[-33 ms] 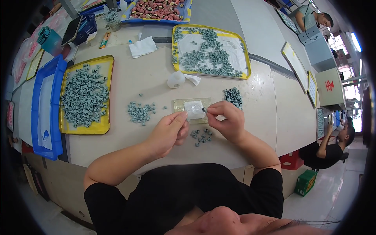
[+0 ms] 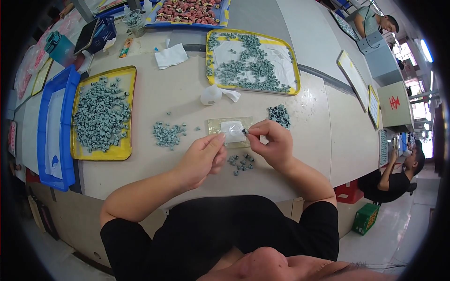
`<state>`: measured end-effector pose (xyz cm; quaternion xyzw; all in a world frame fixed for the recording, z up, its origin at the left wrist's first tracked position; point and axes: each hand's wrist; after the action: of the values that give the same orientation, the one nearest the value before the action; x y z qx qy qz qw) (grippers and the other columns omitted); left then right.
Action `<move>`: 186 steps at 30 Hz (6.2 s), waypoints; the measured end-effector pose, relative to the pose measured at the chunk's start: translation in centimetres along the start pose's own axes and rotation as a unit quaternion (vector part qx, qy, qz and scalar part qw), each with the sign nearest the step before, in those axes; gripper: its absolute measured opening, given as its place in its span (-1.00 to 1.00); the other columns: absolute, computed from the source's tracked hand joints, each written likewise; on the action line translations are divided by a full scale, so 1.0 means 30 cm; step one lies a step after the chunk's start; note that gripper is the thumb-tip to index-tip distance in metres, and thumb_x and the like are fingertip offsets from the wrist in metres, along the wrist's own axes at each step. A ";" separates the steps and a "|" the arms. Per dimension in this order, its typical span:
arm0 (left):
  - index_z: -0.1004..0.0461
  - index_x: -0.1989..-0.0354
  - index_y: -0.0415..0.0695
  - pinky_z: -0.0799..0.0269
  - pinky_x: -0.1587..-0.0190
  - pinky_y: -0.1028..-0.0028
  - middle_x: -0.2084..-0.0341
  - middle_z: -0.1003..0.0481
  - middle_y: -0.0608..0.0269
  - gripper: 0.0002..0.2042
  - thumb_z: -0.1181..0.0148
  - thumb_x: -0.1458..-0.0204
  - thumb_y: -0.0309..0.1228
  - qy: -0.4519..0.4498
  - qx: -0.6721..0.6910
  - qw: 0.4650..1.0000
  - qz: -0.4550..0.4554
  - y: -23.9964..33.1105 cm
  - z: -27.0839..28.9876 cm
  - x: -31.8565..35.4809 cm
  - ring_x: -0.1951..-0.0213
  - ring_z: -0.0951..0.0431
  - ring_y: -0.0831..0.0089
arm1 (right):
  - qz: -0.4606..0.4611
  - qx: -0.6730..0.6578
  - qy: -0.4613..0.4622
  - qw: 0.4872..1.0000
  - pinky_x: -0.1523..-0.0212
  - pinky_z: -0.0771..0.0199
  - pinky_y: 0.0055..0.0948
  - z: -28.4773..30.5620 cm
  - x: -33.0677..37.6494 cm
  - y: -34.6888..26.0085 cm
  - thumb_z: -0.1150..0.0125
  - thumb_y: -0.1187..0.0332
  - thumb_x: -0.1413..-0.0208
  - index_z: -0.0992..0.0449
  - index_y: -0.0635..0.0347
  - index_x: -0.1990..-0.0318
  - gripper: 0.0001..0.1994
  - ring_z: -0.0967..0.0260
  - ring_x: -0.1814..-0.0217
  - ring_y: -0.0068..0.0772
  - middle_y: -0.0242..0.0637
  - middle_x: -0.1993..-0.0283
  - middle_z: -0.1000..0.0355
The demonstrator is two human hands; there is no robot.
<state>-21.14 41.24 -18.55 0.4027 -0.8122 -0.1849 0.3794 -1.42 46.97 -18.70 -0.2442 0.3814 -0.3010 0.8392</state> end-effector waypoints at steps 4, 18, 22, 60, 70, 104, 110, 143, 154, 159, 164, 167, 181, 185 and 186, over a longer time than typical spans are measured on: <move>-0.14 0.52 -0.10 0.03 0.63 0.61 0.73 -0.12 0.40 -0.69 0.21 -0.25 -0.20 0.000 -0.024 1.000 0.004 0.003 0.000 0.013 0.66 -0.03 0.61 | -0.315 -0.327 -0.016 0.891 0.32 -0.42 -0.64 -0.015 0.004 -0.017 -0.15 0.61 -0.01 -0.42 0.30 0.36 -0.94 -0.42 0.30 -0.54 -0.25 0.31 -0.42; -0.09 0.67 -0.03 0.13 0.68 0.57 0.80 -0.06 0.44 -0.61 0.18 -0.23 -0.18 -0.004 0.014 1.000 0.023 -0.044 0.003 -0.010 0.73 0.02 0.61 | 0.219 0.042 -0.003 0.975 0.49 -0.36 -0.42 -0.053 0.013 -0.011 -0.33 0.54 0.30 -0.47 0.30 0.33 -0.72 -0.38 0.46 -0.32 -0.24 0.34 -0.43; -0.10 0.66 -0.03 0.13 0.68 0.57 0.80 -0.07 0.44 -0.61 0.18 -0.23 -0.18 -0.012 0.001 1.000 0.011 -0.055 0.001 -0.014 0.73 0.02 0.62 | 0.233 0.062 -0.008 0.970 0.48 -0.37 -0.42 -0.045 0.015 -0.010 -0.31 0.52 0.28 -0.47 0.34 0.30 -0.72 -0.37 0.45 -0.32 -0.20 0.32 -0.42; -0.23 0.60 -0.22 -0.15 0.59 0.60 0.76 -0.24 0.37 -0.68 0.13 -0.22 -0.36 0.119 -0.393 0.847 -0.337 -0.107 -0.038 0.018 0.66 -0.16 0.67 | 0.125 -0.041 0.040 0.991 0.50 -0.43 -0.47 -0.059 0.035 -0.054 -0.32 0.60 0.23 -0.51 0.33 0.31 -0.76 -0.43 0.45 -0.30 -0.16 0.34 -0.47; -0.23 0.61 -0.20 -0.16 0.59 0.62 0.76 -0.26 0.40 -0.65 0.17 -0.24 -0.33 0.121 -0.360 0.876 -0.297 -0.104 -0.038 0.005 0.67 -0.20 0.69 | 0.107 -0.043 0.035 0.993 0.48 -0.44 -0.47 -0.058 0.030 -0.048 -0.32 0.60 0.23 -0.51 0.33 0.31 -0.77 -0.44 0.45 -0.30 -0.17 0.34 -0.47; -0.20 0.14 -0.15 -0.04 0.55 0.64 0.43 -0.31 0.27 -0.89 0.19 -0.20 -0.45 0.010 0.009 0.996 -0.089 -0.055 -0.075 -0.029 0.56 -0.09 0.65 | -0.183 0.090 -0.194 0.960 0.31 -0.43 -0.39 0.174 -0.047 0.060 -0.22 0.46 0.06 -0.47 0.28 0.31 -0.85 -0.40 0.34 -0.21 -0.19 0.36 -0.38; -0.28 0.24 -0.17 -0.04 0.55 0.65 0.46 -0.31 0.30 -0.81 0.18 -0.25 -0.31 0.006 -0.040 0.995 -0.088 -0.052 -0.073 -0.039 0.57 -0.09 0.66 | -0.012 0.206 -0.183 0.961 0.28 -0.41 -0.34 0.175 -0.020 0.087 -0.14 0.51 0.14 -0.49 0.25 0.32 -0.84 -0.39 0.31 -0.20 -0.21 0.35 -0.39; -0.28 0.12 -0.23 -0.18 0.46 0.63 0.31 -0.37 0.24 -0.83 0.20 -0.17 -0.53 0.082 0.045 0.988 -0.125 -0.006 -0.008 -0.013 0.50 -0.17 0.64 | 0.239 0.252 -0.096 0.933 0.38 -0.39 -0.43 0.052 -0.052 0.009 -0.11 0.51 0.24 -0.48 0.42 0.20 -0.66 -0.38 0.32 -0.32 -0.21 0.27 -0.37; -0.25 -0.07 -0.30 -0.15 0.46 0.64 0.27 -0.34 0.26 -0.70 0.21 -0.20 -0.48 0.073 0.063 0.987 -0.132 0.028 0.012 -0.024 0.48 -0.15 0.63 | -0.144 -0.118 -0.017 0.982 0.39 -0.35 -0.66 0.010 -0.055 0.048 -0.19 0.55 -0.01 -0.51 0.34 0.29 -0.90 -0.37 0.40 -0.57 -0.30 0.38 -0.43; -0.25 -0.07 -0.25 -0.16 0.48 0.63 0.23 -0.38 0.20 -0.71 0.18 -0.20 -0.47 0.073 0.034 0.983 -0.165 0.052 0.027 0.054 0.51 -0.16 0.63 | -0.281 -0.239 -0.014 0.929 0.38 -0.36 -0.65 -0.010 -0.098 -0.045 -0.23 0.50 0.01 -0.53 0.30 0.36 -0.92 -0.35 0.42 -0.65 -0.34 0.42 -0.46; -0.32 0.07 -0.17 -0.13 0.51 0.65 0.26 -0.42 0.19 -0.80 0.15 -0.22 -0.40 0.038 0.013 0.988 -0.147 0.096 -0.003 0.296 0.57 -0.14 0.66 | -0.238 -0.126 0.001 0.963 0.42 -0.33 -0.61 -0.009 -0.092 -0.314 -0.24 0.55 0.07 -0.53 0.29 0.40 -0.95 -0.33 0.45 -0.59 -0.33 0.48 -0.42; -0.33 0.17 -0.15 -0.10 0.53 0.66 0.40 -0.38 0.27 -0.81 0.17 -0.23 -0.33 0.047 0.040 0.992 -0.112 0.104 -0.058 0.442 0.61 -0.12 0.66 | -0.224 -0.141 -0.018 0.964 0.39 -0.31 -0.68 0.002 -0.053 -0.465 -0.20 0.58 0.01 -0.48 0.31 0.38 -0.96 -0.30 0.41 -0.66 -0.39 0.40 -0.38; -0.27 0.42 -0.11 0.09 0.62 0.62 0.64 -0.12 0.46 -0.72 0.21 -0.23 -0.19 -0.052 0.021 0.998 -0.012 0.049 -0.047 0.306 0.64 -0.01 0.66 | -0.111 -0.023 -0.004 0.994 0.44 -0.38 -0.61 -0.007 -0.063 -0.344 -0.26 0.55 0.12 -0.54 0.29 0.41 -0.92 -0.38 0.47 -0.52 -0.28 0.46 -0.45; -0.37 0.26 -0.16 0.02 0.58 0.63 0.55 -0.21 0.42 -0.77 0.15 -0.22 -0.26 -0.027 -0.003 0.999 -0.033 0.009 -0.060 0.142 0.62 -0.06 0.66 | -0.307 -0.232 -0.056 0.921 0.35 -0.37 -0.63 0.054 -0.039 -0.170 -0.19 0.50 -0.04 -0.50 0.33 0.35 -0.93 -0.35 0.39 -0.63 -0.33 0.35 -0.45; -0.39 0.20 -0.18 0.00 0.57 0.64 0.52 -0.25 0.41 -0.78 0.13 -0.21 -0.30 -0.018 -0.006 0.999 -0.038 0.000 -0.064 0.107 0.61 -0.07 0.66 | -0.316 -0.223 -0.050 0.921 0.35 -0.37 -0.63 0.068 -0.037 -0.139 -0.19 0.50 -0.04 -0.50 0.33 0.35 -0.93 -0.35 0.39 -0.63 -0.33 0.35 -0.45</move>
<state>-20.91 38.71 -15.82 0.4275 -0.8021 -0.2108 0.3598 -1.73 45.19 -14.27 -0.5478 0.2990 -0.4451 0.6422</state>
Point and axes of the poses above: each hand's wrist, its own x-axis away from the middle knuckle, its own z-axis out of the back of the hand, y = z × x
